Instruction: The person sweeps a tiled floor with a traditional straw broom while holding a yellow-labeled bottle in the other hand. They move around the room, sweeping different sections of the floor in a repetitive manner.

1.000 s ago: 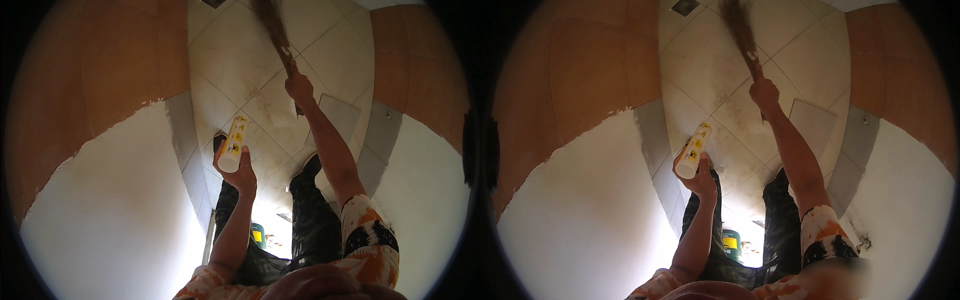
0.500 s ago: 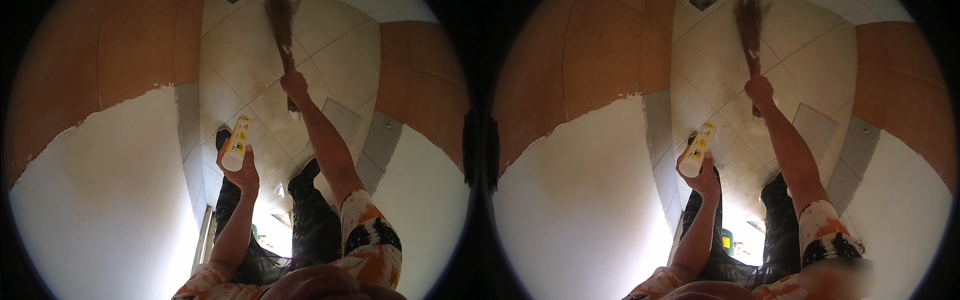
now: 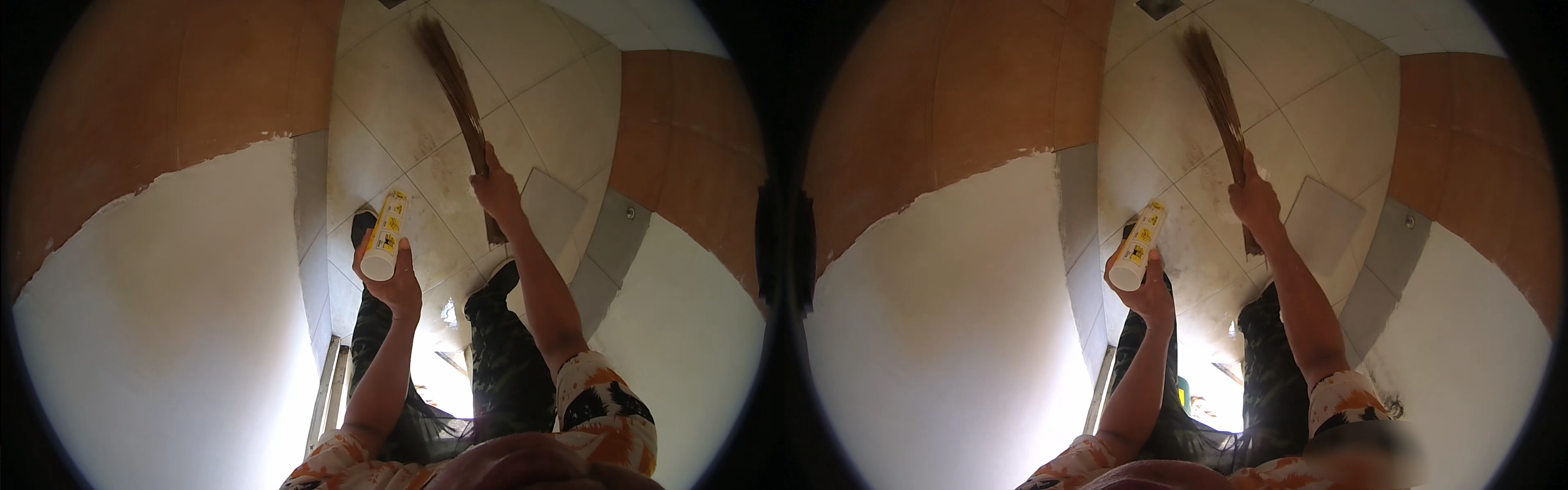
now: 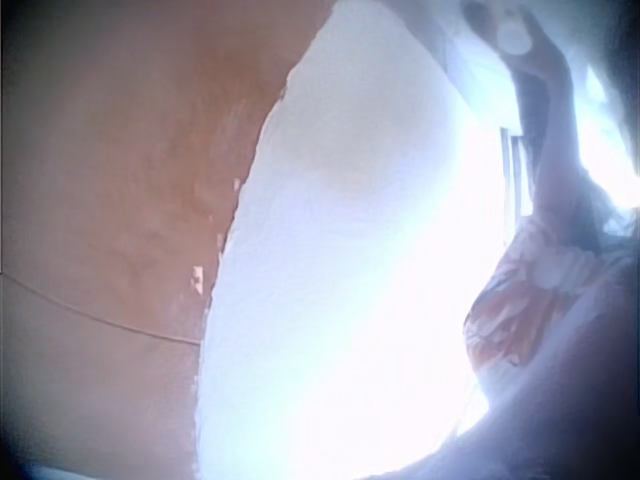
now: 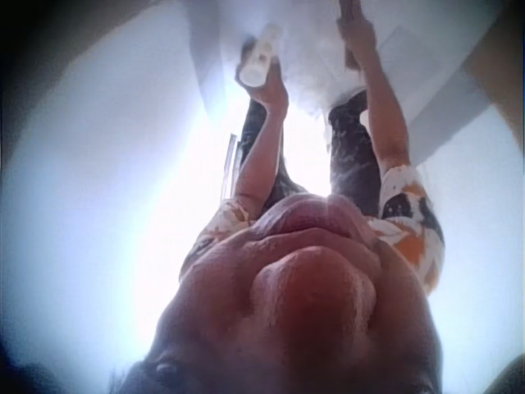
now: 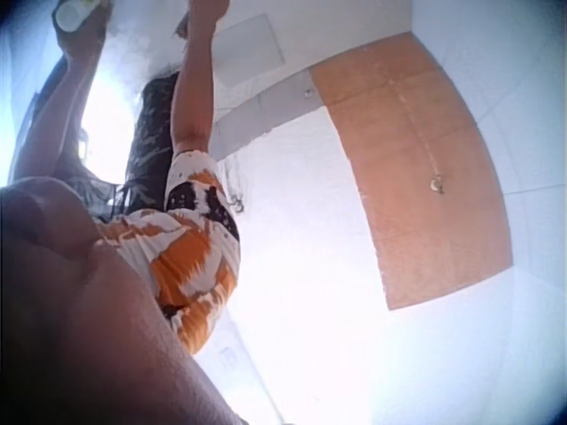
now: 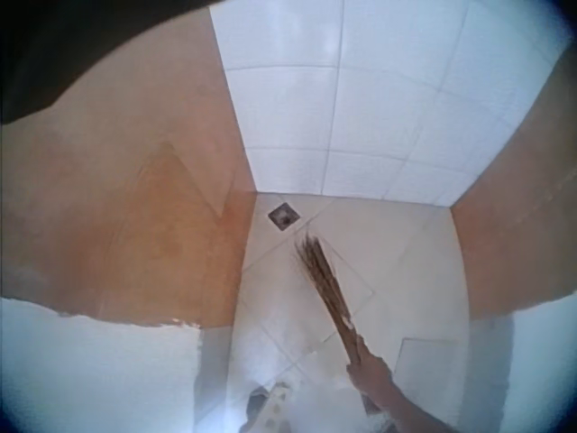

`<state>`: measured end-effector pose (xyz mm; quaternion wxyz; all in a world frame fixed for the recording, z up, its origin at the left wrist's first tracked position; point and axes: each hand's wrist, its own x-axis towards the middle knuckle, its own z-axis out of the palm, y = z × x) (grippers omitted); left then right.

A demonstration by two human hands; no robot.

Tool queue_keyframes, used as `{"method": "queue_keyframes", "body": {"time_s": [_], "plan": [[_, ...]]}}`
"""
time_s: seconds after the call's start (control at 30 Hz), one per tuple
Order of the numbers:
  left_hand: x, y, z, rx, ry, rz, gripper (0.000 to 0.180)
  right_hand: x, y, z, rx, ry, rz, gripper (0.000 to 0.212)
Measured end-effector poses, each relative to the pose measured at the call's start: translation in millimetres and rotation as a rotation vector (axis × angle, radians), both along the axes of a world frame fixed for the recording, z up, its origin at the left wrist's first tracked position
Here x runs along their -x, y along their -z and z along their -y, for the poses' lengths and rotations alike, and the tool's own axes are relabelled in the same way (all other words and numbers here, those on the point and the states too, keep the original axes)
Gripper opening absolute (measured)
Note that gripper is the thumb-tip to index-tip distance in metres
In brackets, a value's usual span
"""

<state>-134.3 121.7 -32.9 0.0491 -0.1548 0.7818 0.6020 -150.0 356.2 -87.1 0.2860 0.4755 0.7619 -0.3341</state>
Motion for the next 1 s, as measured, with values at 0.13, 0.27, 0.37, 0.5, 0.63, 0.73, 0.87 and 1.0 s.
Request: {"method": "queue_keyframes", "body": {"time_s": [0.13,0.27,0.37,0.5,0.63,0.73,0.87,1.0], "plan": [[0.3,-1.2,-1.2,0.015,-0.008,-0.017,0.059,35.3,29.3,18.8,-0.011,-0.077,-0.078,0.089],[0.4,-6.2,1.4,0.130,0.017,-0.005,0.062,80.6,41.8,15.9,-0.083,-0.060,-0.184,0.086],[1.0,-7.7,5.2,0.079,0.002,0.032,0.063,65.9,24.0,9.2,-0.114,-0.038,-0.171,0.084],[1.9,-10.3,11.5,0.097,0.004,-0.003,0.062,-39.6,-6.9,10.0,-0.070,0.037,-0.241,0.082],[5.7,-11.7,21.2,0.122,-0.021,-0.047,0.062,-187.1,13.0,20.8,-0.156,-0.272,-0.305,0.070],[3.5,-11.4,33.8,0.186,0.025,-0.119,0.062,-287.1,59.8,4.8,-0.088,-0.696,-0.190,0.075],[-9.0,-5.4,51.5,0.188,-0.025,-0.160,0.056,-336.0,140.9,-63.1,-0.179,-0.897,0.226,0.073],[-23.5,0.4,63.6,0.242,-0.035,-0.213,0.056,-271.0,205.5,-133.6,-0.346,-0.937,0.017,0.068]]}}
